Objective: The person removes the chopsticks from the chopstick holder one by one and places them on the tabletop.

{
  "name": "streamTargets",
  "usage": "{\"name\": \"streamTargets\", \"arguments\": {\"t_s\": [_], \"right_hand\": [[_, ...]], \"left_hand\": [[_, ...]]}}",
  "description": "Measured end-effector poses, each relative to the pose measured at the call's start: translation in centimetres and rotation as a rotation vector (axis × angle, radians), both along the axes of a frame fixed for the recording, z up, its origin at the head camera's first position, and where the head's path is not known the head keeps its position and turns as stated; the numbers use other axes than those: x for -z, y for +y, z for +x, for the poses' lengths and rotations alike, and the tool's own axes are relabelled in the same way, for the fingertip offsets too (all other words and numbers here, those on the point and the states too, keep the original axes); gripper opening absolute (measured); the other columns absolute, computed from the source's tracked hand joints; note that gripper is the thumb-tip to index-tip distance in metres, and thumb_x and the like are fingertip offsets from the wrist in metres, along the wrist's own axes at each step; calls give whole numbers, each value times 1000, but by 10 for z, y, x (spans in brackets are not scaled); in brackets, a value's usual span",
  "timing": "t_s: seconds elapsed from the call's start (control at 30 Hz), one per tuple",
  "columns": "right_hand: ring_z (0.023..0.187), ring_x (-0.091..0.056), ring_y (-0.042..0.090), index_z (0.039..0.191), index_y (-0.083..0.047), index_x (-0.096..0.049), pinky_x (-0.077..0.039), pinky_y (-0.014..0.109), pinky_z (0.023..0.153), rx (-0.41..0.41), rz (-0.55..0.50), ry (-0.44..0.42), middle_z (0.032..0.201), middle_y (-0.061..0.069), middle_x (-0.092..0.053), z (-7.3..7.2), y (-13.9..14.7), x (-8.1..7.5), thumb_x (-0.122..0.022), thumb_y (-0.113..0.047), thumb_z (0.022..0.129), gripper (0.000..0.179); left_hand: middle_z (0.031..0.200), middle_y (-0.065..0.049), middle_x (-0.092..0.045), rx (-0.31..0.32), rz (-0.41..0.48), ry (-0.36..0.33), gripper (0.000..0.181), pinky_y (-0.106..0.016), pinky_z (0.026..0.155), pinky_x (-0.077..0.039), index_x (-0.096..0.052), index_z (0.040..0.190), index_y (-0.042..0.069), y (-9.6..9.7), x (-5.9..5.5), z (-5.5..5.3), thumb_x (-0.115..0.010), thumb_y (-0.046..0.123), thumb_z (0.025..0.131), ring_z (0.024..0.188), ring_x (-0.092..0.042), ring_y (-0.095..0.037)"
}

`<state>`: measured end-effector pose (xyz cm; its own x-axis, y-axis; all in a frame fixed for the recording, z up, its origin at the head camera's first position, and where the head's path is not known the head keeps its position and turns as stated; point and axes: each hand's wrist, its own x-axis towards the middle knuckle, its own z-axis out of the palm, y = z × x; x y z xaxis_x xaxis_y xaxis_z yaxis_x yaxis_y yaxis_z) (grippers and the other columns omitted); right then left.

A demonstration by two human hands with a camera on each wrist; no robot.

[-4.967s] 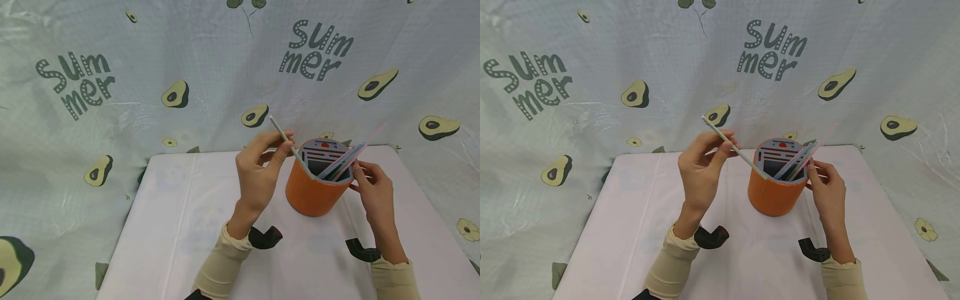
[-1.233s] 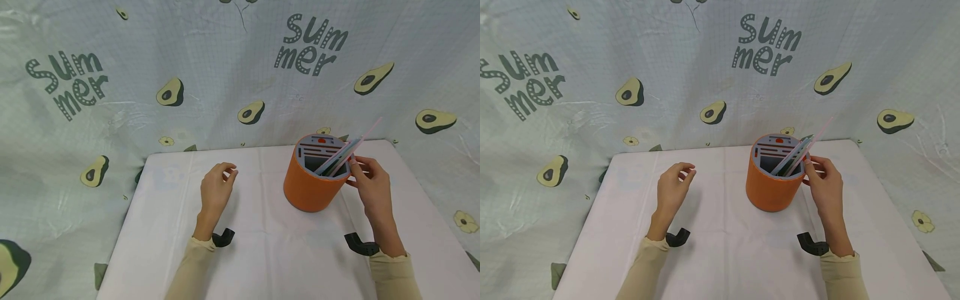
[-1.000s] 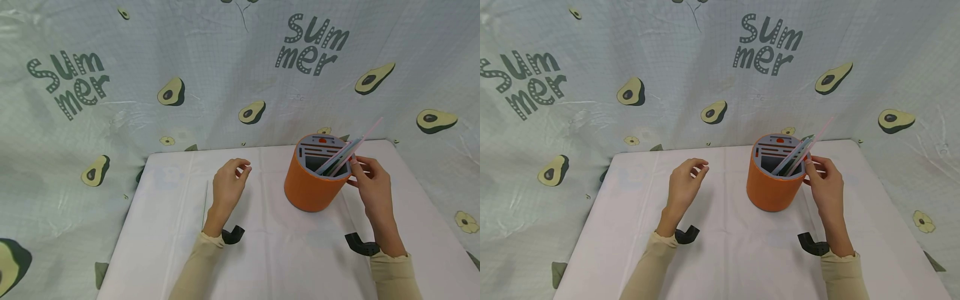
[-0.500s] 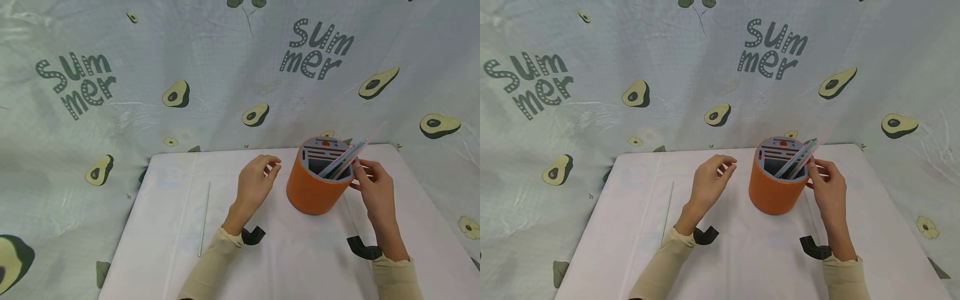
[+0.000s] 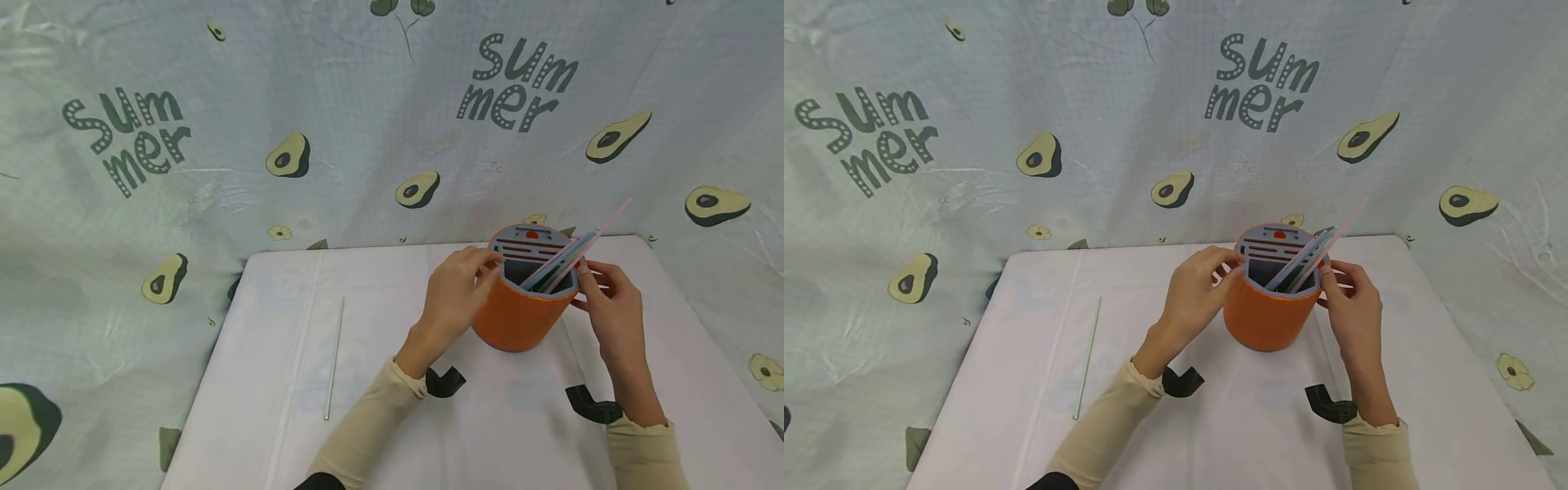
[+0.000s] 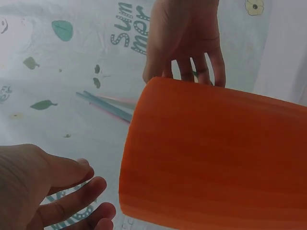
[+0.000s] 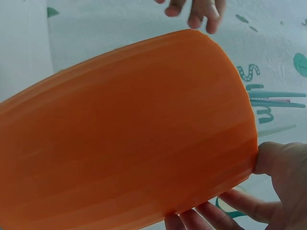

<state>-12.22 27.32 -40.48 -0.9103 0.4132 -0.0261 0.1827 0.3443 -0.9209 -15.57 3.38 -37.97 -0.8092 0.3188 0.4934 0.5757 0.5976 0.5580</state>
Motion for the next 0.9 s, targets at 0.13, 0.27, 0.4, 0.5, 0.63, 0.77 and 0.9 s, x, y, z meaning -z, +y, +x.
{"name": "streamTargets", "arguments": {"t_s": [0.13,0.27,0.4,0.5,0.63,0.77,0.9], "right_hand": [[96,-60,2,150,-12,-54,-56,9,72,12,-1,-6,111,-16,-55,-1,-1,0,-51,-47,107,55],[96,-60,1,150,-12,-54,-56,8,72,18,2,-11,111,-16,-55,-1,-2,0,-50,-48,107,56],[95,-60,1,150,-12,-53,-56,8,72,15,5,-2,113,-13,-55,-1,-2,1,-50,-46,107,55],[94,-60,0,150,-11,-53,-56,8,72,16,9,8,113,-13,-55,-2,-1,2,-51,-44,108,54],[93,-60,-1,149,-11,-55,-56,9,71,27,13,30,110,-14,-55,-2,0,3,-52,-42,108,52],[92,-60,-1,148,-10,-56,-56,9,71,25,5,45,108,-16,-56,-2,0,3,-52,-41,108,51],[92,-61,0,148,-9,-56,-57,10,71,24,5,50,108,-16,-56,-1,1,4,-52,-40,108,51]], "left_hand": [[104,6,-74,6,-34,46,17,-13,73,-50,-76,114,17,14,-3,0,-74,24,99,91,-64,-7],[111,8,-74,21,-61,66,16,-11,77,-49,-76,115,20,27,-5,1,-73,24,100,95,-64,-6],[117,7,-74,34,-110,83,17,-14,86,-53,-75,117,20,38,-5,1,-71,26,101,105,-67,-7],[118,7,-74,32,-164,94,21,-17,91,-54,-74,119,21,46,-5,0,-70,30,102,106,-68,-8],[118,7,-74,23,-227,99,26,-24,97,-54,-73,121,22,55,-5,-3,-71,37,100,106,-69,-12],[117,8,-74,7,-251,97,28,-26,95,-54,-72,120,22,62,-2,-5,-73,39,98,103,-71,-12],[113,9,-75,-19,-254,106,26,-26,89,-55,-72,117,22,65,0,-6,-74,39,97,100,-72,-11]]}}
